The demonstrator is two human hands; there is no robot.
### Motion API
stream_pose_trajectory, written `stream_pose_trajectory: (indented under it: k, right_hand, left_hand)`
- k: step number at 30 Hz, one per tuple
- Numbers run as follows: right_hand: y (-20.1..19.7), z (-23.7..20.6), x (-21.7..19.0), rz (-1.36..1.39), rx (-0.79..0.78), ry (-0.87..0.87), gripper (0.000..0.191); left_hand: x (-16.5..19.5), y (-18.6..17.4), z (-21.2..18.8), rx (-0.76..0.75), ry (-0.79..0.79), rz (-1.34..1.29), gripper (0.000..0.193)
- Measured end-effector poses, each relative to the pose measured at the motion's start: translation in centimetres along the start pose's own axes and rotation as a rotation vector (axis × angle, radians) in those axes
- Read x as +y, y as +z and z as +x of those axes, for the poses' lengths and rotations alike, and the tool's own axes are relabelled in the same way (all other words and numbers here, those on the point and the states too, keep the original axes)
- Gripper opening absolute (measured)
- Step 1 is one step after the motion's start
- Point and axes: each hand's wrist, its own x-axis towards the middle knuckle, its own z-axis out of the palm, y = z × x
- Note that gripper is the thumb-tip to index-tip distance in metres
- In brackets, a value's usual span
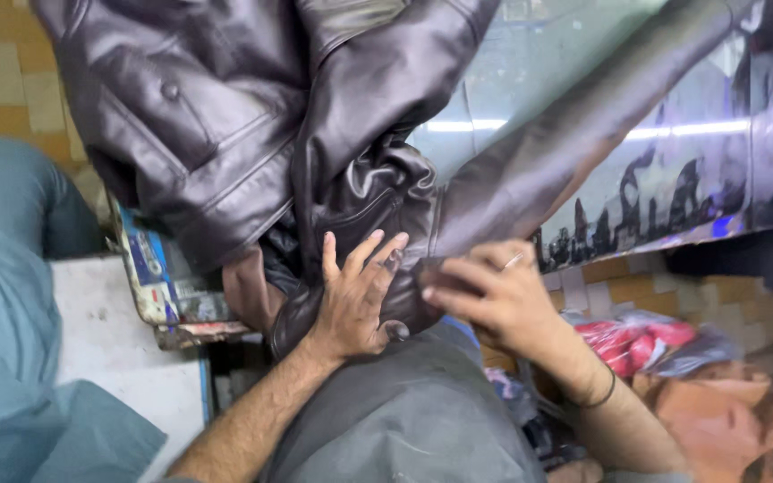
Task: The person applies dark dye to the sleeve of a brown leather jacket laid on a glass work table, rubbing the liquid in with a small sponge dauber. They hold the sleeve steady with one hand while working the dye along the leather, re-dipping the dauber and continuing along the sleeve.
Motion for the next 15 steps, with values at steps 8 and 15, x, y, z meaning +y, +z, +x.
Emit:
stream_pose_trajectory:
  k: [8, 15]
  right_hand:
    - [1.7, -3.6, -0.4, -0.041, 0.213, 0.224, 0.020]
    - [3.1, -7.3, 2.0, -0.323, 0.290, 0.566, 0.030]
  left_hand:
    - [0.4, 0.0, 0.5, -0.016, 0.008, 0.002, 0.080]
    - [1.2, 0.4, 0.4, -0.036, 0.014, 0.028, 0.081]
